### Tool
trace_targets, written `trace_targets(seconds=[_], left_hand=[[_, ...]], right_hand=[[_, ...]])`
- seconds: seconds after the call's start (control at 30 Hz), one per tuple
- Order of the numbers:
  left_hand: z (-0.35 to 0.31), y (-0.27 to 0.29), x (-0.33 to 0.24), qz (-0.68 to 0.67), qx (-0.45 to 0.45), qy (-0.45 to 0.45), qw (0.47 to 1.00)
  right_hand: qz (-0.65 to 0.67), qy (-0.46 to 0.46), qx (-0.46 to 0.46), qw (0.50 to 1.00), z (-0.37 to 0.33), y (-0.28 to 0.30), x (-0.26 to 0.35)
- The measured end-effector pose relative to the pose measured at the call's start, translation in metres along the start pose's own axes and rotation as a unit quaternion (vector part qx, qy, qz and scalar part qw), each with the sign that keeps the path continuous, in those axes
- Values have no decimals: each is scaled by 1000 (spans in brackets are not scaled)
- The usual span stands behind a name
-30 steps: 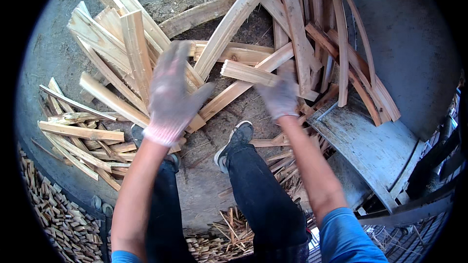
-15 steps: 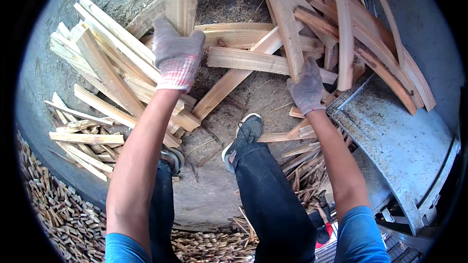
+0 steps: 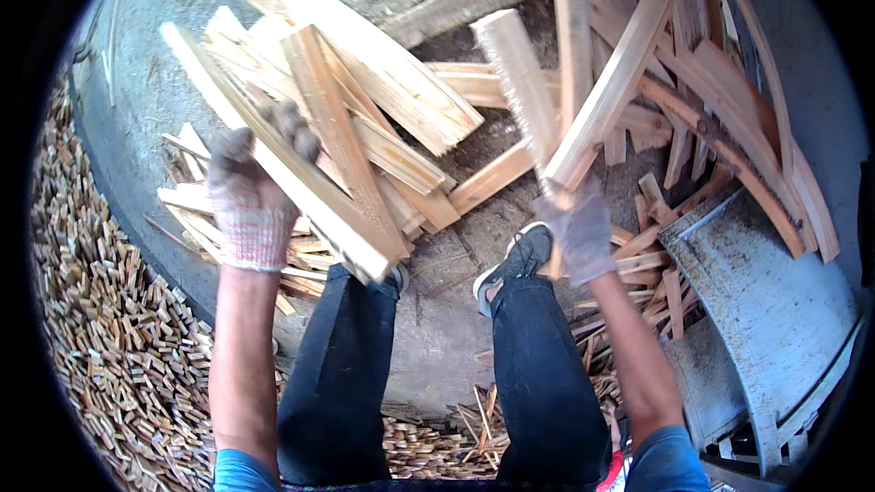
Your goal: The person repeatedly picks up small wooden planks from the floor and a conveyor area, then carries and stacks them onto a large pile. The person uses both hands to gather and place the planks, moving between the collection area and the stack throughout the clip.
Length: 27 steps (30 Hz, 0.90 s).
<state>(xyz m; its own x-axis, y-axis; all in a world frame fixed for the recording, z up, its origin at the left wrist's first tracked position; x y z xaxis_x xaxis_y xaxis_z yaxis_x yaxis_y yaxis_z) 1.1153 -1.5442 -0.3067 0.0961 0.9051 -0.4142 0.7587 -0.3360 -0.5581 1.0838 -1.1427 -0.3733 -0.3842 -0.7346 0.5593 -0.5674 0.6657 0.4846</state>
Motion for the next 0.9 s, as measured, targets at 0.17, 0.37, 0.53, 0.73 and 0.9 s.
trace_targets(seconds=[0.17,0.37,0.53,0.73,0.9], left_hand=[[-35,91,13,212,-119,31,969],[-10,149,44,449,-199,-9,871],[17,174,52,489,-219,-13,844],[30,193,66,430,-239,-46,869],[19,209,68,379,-277,-72,880]], right_hand=[[-71,152,94,981,-6,-56,118],[-203,50,132,969,51,-111,186],[115,-90,-141,979,173,-26,154],[98,-159,-211,960,238,-25,145],[83,-1,-336,938,173,-11,138]])
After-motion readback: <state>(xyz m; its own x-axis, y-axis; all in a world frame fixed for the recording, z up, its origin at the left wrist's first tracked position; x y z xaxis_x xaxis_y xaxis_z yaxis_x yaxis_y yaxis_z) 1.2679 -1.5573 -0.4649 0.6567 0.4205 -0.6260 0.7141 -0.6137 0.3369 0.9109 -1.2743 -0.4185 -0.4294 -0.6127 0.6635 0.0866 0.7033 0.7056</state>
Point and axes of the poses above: each hand's wrist, its own z-axis towards the middle knuckle, its own y-axis out of the back of the hand, x = y × z, the point moved 3 cm from there along z, towards the middle knuckle, and after that the axes turned 1 degree about y, right-handed, at the moved point
